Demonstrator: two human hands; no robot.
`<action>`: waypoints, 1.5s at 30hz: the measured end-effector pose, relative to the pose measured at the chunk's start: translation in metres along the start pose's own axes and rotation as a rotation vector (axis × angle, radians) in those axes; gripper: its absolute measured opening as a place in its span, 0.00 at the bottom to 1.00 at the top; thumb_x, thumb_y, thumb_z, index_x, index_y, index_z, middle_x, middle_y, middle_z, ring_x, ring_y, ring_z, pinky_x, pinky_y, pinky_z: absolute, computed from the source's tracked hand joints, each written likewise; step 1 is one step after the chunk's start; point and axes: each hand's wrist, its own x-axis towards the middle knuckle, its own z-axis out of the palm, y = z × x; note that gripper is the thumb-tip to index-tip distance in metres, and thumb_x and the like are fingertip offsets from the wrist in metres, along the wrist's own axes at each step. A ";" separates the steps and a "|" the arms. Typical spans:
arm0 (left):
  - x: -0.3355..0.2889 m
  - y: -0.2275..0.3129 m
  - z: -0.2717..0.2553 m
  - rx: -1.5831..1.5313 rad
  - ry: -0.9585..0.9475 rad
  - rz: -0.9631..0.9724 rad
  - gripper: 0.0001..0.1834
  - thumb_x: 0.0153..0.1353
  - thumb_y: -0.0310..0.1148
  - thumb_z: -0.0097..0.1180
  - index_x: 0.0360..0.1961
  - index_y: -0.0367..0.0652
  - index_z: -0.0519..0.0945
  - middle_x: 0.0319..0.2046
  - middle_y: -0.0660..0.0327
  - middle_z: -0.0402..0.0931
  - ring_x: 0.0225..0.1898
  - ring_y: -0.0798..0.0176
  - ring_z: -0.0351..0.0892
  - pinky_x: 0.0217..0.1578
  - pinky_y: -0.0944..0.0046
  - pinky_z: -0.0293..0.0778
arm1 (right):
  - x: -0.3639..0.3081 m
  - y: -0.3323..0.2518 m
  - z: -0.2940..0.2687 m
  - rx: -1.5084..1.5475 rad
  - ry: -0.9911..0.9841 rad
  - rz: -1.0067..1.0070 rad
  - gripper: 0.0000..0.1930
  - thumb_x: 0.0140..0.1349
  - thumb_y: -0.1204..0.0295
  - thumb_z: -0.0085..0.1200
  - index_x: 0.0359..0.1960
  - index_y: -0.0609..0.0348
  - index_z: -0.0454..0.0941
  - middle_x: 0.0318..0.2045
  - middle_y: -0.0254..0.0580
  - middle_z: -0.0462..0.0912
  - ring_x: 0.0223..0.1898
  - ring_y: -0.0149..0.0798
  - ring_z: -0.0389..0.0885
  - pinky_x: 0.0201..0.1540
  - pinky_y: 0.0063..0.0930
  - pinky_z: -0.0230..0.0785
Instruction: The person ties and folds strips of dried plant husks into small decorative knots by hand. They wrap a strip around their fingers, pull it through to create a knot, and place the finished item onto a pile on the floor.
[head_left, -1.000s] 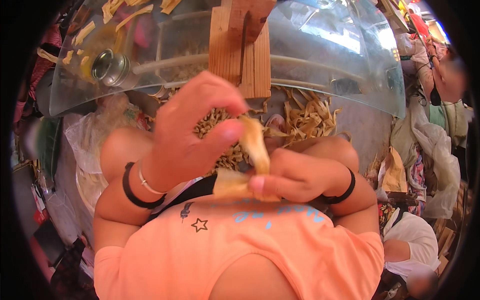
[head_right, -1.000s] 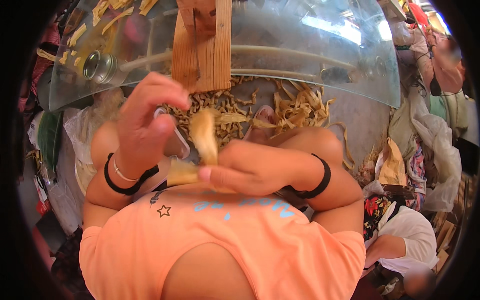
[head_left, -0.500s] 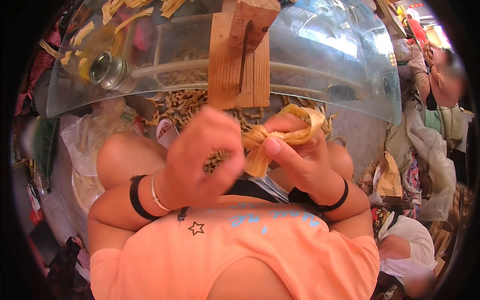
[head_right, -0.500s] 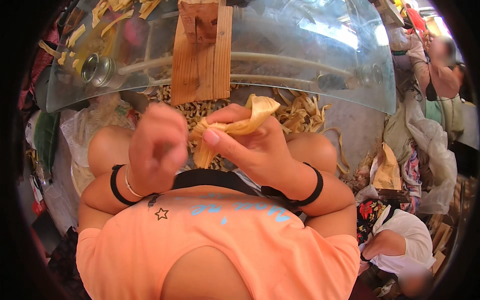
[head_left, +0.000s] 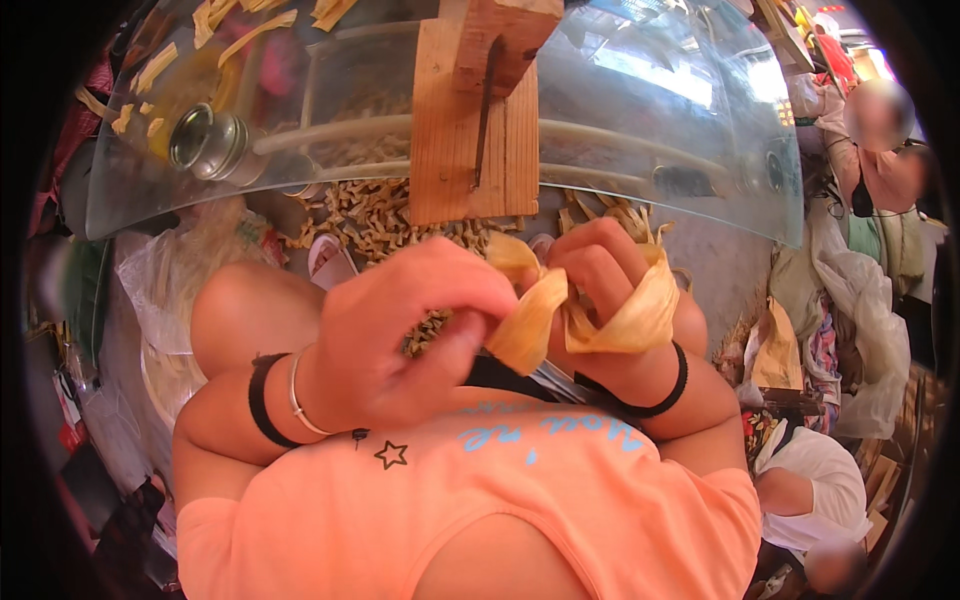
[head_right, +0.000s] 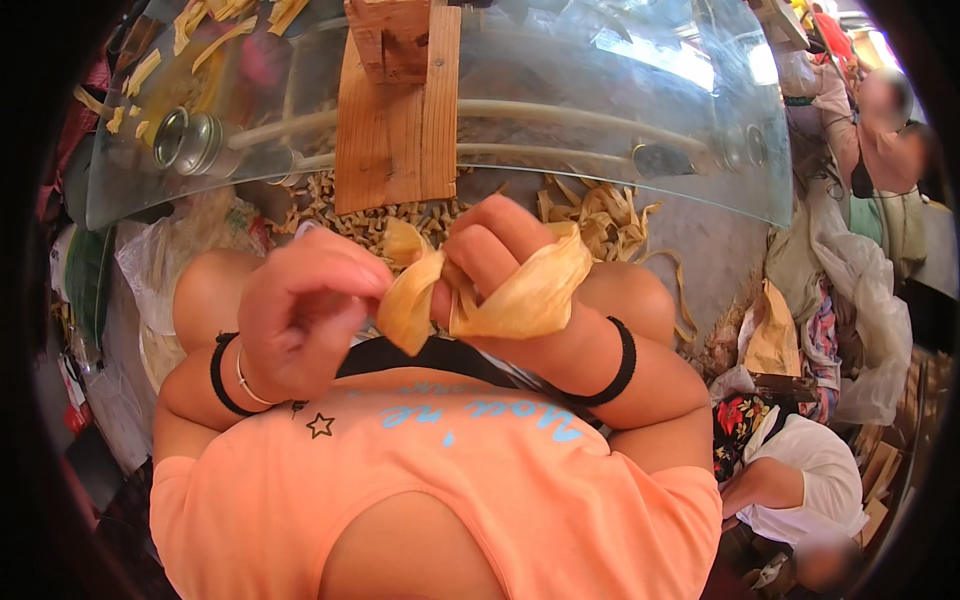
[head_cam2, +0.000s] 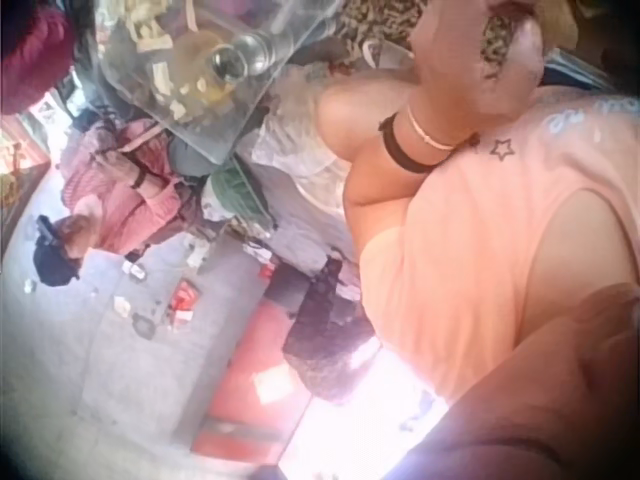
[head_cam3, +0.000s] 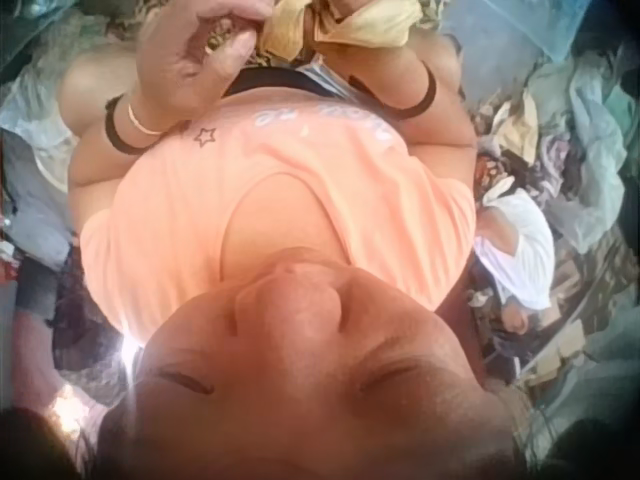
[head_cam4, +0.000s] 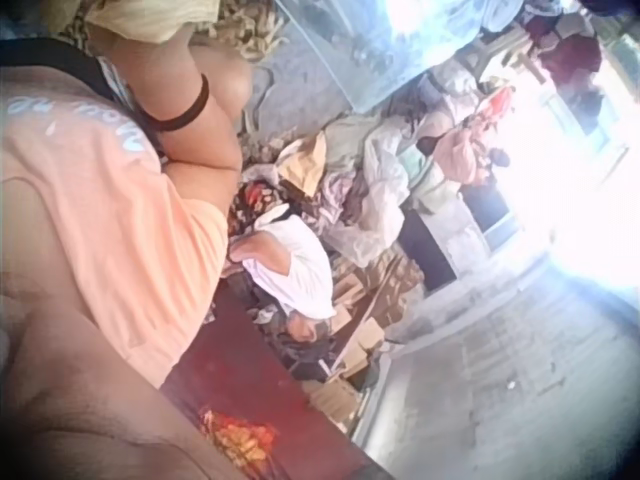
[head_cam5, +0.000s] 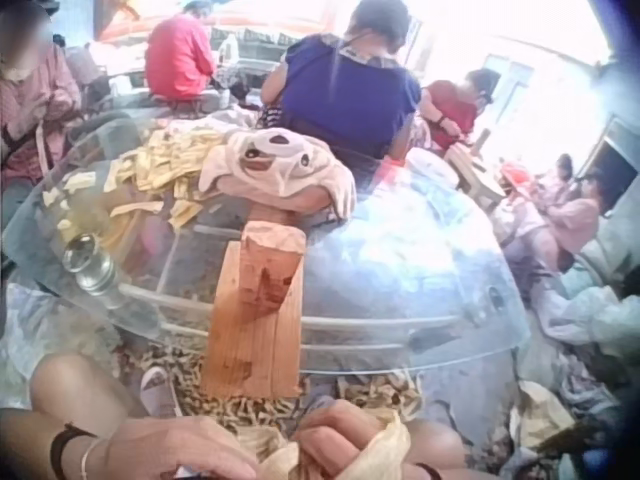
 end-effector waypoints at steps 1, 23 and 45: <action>0.002 0.000 0.001 0.031 0.020 0.018 0.16 0.60 0.23 0.55 0.49 0.34 0.71 0.41 0.55 0.73 0.37 0.64 0.72 0.40 0.68 0.71 | -0.001 -0.002 -0.001 0.031 -0.014 0.020 0.11 0.44 0.77 0.64 0.28 0.60 0.73 0.26 0.42 0.74 0.23 0.42 0.74 0.20 0.32 0.65; 0.007 0.007 0.001 0.379 -0.116 -0.039 0.21 0.50 0.21 0.60 0.47 0.34 0.72 0.33 0.52 0.77 0.29 0.56 0.79 0.29 0.66 0.74 | 0.012 -0.016 -0.021 0.679 -0.386 0.622 0.22 0.75 0.61 0.40 0.23 0.59 0.73 0.18 0.38 0.71 0.19 0.36 0.69 0.24 0.29 0.62; 0.003 0.014 -0.026 -0.444 0.124 -0.237 0.17 0.55 0.15 0.55 0.44 0.39 0.68 0.34 0.58 0.74 0.37 0.65 0.81 0.38 0.63 0.78 | 0.003 0.008 -0.016 0.931 -0.883 0.972 0.30 0.72 0.52 0.45 0.14 0.59 0.72 0.12 0.32 0.72 0.13 0.29 0.70 0.18 0.22 0.63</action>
